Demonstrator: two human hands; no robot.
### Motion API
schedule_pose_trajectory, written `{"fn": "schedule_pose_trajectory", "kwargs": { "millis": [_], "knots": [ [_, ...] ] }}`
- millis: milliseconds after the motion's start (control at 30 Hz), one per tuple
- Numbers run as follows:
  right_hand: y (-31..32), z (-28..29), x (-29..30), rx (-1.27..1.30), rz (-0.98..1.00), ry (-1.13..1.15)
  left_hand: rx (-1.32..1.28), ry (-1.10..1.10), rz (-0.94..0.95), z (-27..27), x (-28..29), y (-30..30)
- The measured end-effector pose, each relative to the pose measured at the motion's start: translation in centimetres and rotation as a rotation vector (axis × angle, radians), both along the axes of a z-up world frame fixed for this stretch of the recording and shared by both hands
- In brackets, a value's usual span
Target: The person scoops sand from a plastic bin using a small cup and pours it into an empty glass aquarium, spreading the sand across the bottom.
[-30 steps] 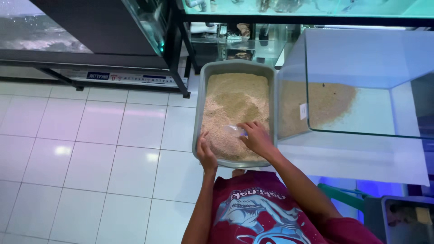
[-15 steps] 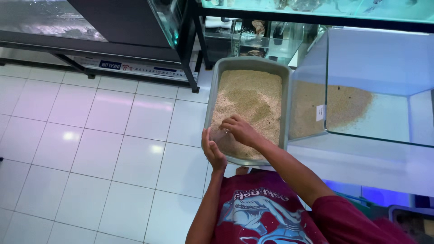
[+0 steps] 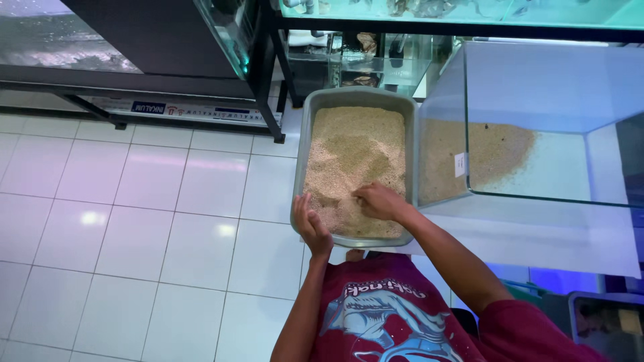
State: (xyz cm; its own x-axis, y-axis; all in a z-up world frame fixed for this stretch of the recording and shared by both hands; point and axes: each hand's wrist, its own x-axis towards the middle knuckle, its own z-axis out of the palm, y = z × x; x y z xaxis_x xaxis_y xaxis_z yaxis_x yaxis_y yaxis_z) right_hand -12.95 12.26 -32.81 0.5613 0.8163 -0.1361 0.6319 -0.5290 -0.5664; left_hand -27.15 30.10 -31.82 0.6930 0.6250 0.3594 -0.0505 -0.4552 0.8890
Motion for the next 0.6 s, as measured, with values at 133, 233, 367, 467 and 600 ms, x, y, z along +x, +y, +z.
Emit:
{"fn": "schedule_pose_trajectory", "kwargs": {
  "millis": [133, 233, 367, 467, 600],
  "knots": [
    [-0.5, 1.7, -0.6, -0.034, -0.103, 0.045, 0.002, 0.005, -0.003, -0.4, 0.2, 0.0],
    [-1.2, 2.6, -1.5, -0.016, -0.237, 0.223, 0.020, 0.006, -0.009, -0.6, 0.2, 0.0],
    [-1.5, 3.4, -1.8, 0.057, -0.338, 0.313, -0.051, 0.015, -0.050, 0.2, 0.3, -0.2],
    [-1.3, 5.9, -2.3, 0.090, -0.391, 0.352, -0.202, -0.006, -0.074, 1.5, 0.6, -0.1],
    [-0.6, 8.8, -2.2, 0.202, -0.425, 0.390, -0.496, -0.021, -0.046, 4.8, 1.4, -0.2]
  ]
}}
